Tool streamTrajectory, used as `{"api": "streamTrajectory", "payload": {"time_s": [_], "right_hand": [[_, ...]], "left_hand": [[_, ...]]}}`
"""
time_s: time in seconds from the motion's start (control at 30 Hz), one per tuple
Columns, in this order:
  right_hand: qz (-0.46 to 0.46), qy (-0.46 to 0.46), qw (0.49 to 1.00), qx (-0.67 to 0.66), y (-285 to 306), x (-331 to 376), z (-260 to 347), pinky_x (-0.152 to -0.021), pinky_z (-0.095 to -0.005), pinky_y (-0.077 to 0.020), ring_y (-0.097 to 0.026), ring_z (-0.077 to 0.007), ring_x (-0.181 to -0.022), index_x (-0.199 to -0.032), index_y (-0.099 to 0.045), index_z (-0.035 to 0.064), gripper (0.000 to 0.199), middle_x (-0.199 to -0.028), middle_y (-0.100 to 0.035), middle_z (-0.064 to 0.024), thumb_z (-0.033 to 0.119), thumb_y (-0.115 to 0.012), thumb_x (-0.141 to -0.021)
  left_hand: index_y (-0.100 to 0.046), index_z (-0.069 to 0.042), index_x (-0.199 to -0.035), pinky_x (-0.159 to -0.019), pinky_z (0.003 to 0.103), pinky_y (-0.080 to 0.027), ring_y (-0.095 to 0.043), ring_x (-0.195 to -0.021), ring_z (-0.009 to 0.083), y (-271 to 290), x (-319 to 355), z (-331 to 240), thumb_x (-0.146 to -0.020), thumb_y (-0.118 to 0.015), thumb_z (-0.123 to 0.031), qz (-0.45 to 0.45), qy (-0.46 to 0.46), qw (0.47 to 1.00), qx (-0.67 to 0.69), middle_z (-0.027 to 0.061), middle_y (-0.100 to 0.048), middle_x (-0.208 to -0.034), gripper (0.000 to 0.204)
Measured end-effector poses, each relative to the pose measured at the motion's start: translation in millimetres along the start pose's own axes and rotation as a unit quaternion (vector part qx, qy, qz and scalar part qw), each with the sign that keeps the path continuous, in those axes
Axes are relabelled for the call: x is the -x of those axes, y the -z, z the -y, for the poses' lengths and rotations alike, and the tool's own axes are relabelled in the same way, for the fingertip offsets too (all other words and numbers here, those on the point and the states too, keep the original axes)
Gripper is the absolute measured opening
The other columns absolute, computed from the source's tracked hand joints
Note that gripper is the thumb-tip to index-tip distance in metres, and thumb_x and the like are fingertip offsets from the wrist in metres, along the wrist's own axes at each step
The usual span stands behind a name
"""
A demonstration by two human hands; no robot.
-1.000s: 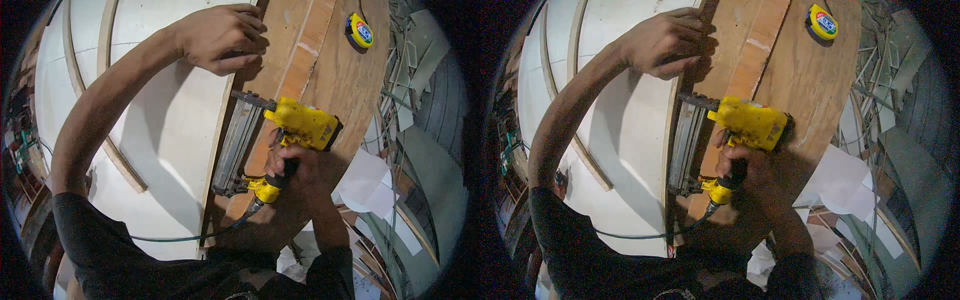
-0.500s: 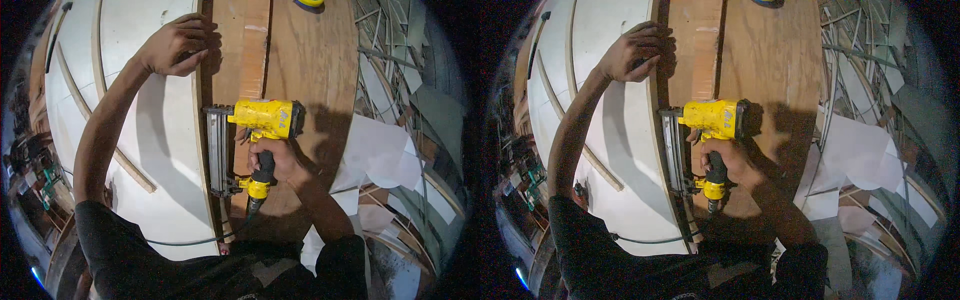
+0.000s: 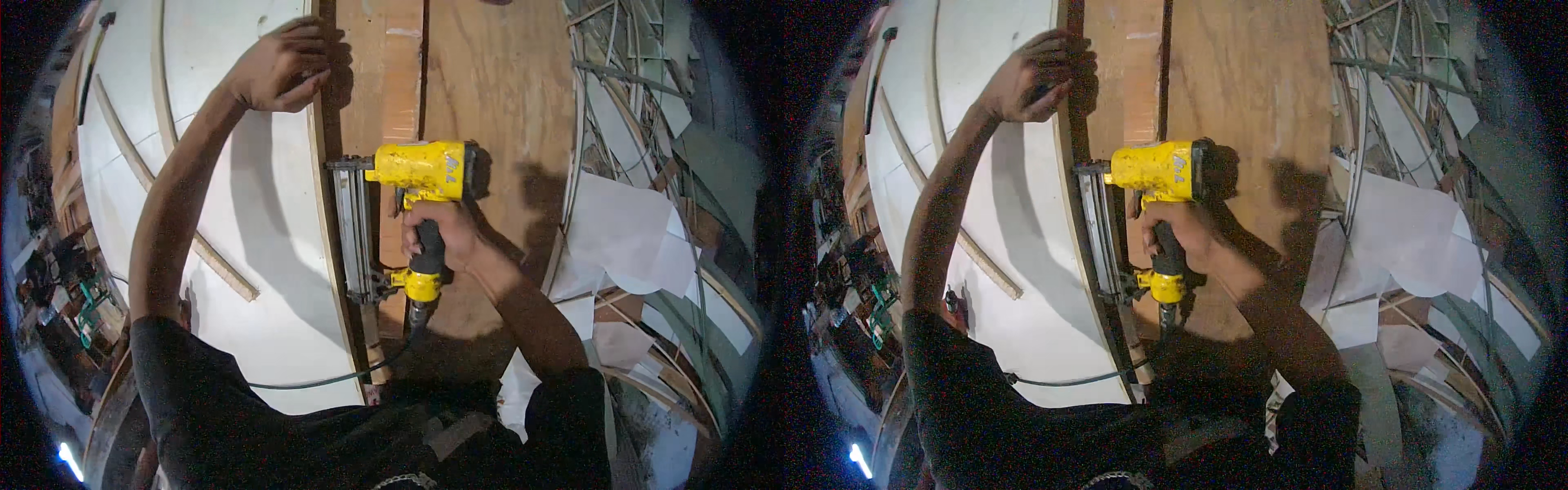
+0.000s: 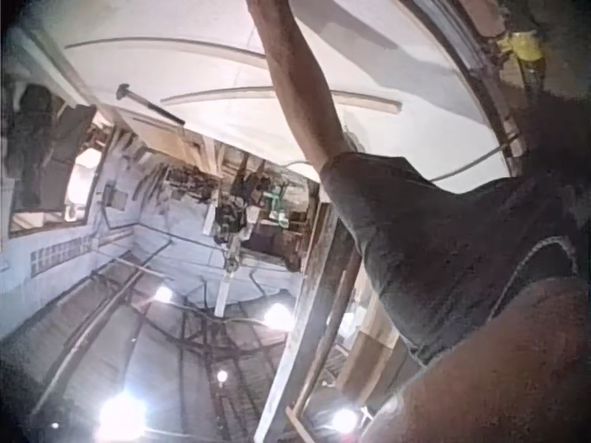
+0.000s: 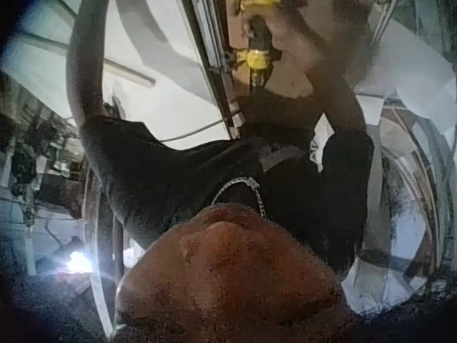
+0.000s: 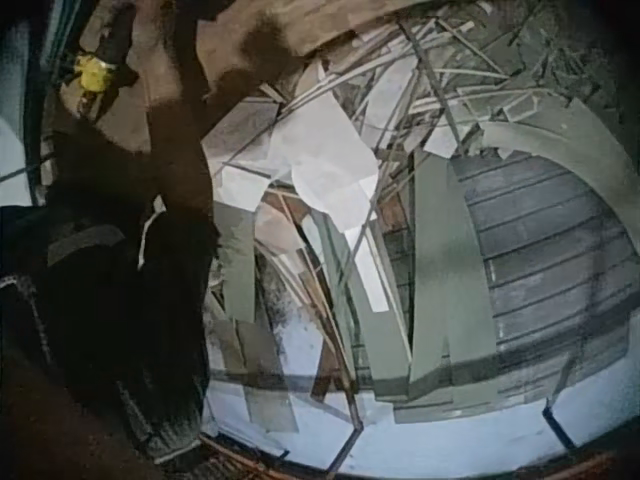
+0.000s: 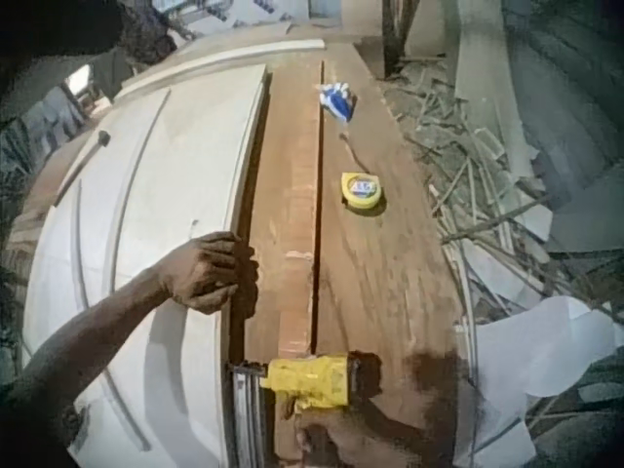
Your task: The person uses a pneumatic nail gun to fasten a thin wooden trim piece to the edge of a large laminated board, moving along the length of the board and pressing the trim into place before firing the tool.
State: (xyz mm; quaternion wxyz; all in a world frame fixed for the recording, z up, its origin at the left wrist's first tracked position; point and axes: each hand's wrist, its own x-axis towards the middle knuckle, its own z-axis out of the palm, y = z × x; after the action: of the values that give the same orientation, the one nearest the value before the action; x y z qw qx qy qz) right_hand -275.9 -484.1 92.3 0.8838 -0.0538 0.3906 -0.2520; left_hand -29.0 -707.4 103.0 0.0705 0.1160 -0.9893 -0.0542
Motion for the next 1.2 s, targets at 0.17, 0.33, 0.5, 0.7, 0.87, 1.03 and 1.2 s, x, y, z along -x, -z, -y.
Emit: {"api": "streamTrajectory", "payload": {"time_s": [0.17, 0.33, 0.5, 0.7, 0.87, 1.03, 1.2], "right_hand": [[-0.024, 0.068, 0.997, -0.001, 5, 30, -10, -0.053, -0.0293, -0.0458, -0.052, -0.014, -0.051, -0.097, -0.057, 0.0028, 0.024, -0.059, -0.051, -0.0037, 0.015, -0.054, -0.076], [-0.071, 0.178, 0.976, -0.098, 36, 121, -47, -0.057, -0.0345, -0.0449, -0.052, -0.0226, -0.055, -0.112, -0.051, -0.003, 0.041, -0.055, -0.051, -0.0092, 0.02, -0.052, -0.078], [-0.183, 0.314, 0.923, -0.128, 59, 211, -113, -0.059, -0.034, -0.0394, -0.043, -0.0205, -0.055, -0.064, -0.047, 0.0061, 0.017, -0.059, -0.046, -0.009, 0.02, -0.049, -0.074], [-0.236, 0.342, 0.881, -0.226, 84, 248, -183, -0.062, -0.0374, -0.0415, -0.046, -0.0217, -0.056, -0.082, -0.052, 0.004, 0.016, -0.06, -0.048, -0.0086, 0.014, -0.053, -0.07], [-0.259, 0.313, 0.889, -0.212, 119, 240, -186, -0.063, -0.0377, -0.0427, -0.048, -0.0217, -0.055, -0.078, -0.054, 0.0049, 0.013, -0.061, -0.05, -0.0079, 0.014, -0.055, -0.069], [-0.245, 0.306, 0.905, -0.164, 124, 230, -160, -0.066, -0.0402, -0.0448, -0.05, -0.0224, -0.056, -0.09, -0.054, 0.0047, 0.024, -0.062, -0.051, -0.0079, 0.016, -0.055, -0.068], [-0.132, 0.241, 0.949, -0.155, 131, 210, -135, -0.068, -0.0401, -0.0451, -0.051, -0.0217, -0.057, -0.117, -0.049, 0.0032, 0.05, -0.062, -0.052, -0.0081, 0.015, -0.054, -0.069]], "left_hand": [[-0.052, -0.002, -0.115, -0.106, 0.045, -0.032, -0.049, -0.113, 0.0333, -5, 9, -22, -0.083, -0.055, -0.022, -0.071, 0.1, 0.992, -0.03, 0.017, -0.056, -0.112, 0.038], [-0.034, -0.001, -0.133, -0.105, 0.042, -0.03, -0.034, -0.126, 0.037, -20, 36, -101, -0.085, -0.057, -0.031, -0.264, 0.374, 0.884, 0.096, 0.0217, -0.033, -0.135, 0.061], [-0.026, -0.003, -0.14, -0.11, 0.052, -0.008, -0.017, -0.136, 0.0344, -42, 47, -231, -0.079, -0.061, -0.047, -0.142, 0.515, 0.845, 0.027, 0.0171, -0.023, -0.146, 0.083], [-0.015, -0.015, -0.145, -0.105, 0.065, 0.001, -0.01, -0.14, 0.0276, -57, 43, -303, -0.078, -0.056, -0.022, -0.049, 0.591, 0.804, -0.042, 0.0047, -0.015, -0.151, 0.079], [-0.019, -0.015, -0.145, -0.105, 0.065, 0.001, -0.013, -0.139, 0.0274, -51, 34, -308, -0.07, -0.059, -0.009, -0.063, 0.578, 0.813, -0.034, 0.0017, -0.022, -0.15, 0.085], [-0.023, -0.018, -0.144, -0.106, 0.065, -0.005, -0.019, -0.138, 0.0245, -51, 30, -310, -0.067, -0.061, -0.002, -0.084, 0.6, 0.795, -0.021, -0.0001, -0.027, -0.148, 0.087], [-0.031, -0.016, -0.141, -0.107, 0.063, -0.008, -0.023, -0.137, 0.0255, -46, 27, -318, -0.071, -0.058, 0.0, -0.088, 0.635, 0.766, -0.043, 0.0019, -0.032, -0.145, 0.077]]}}
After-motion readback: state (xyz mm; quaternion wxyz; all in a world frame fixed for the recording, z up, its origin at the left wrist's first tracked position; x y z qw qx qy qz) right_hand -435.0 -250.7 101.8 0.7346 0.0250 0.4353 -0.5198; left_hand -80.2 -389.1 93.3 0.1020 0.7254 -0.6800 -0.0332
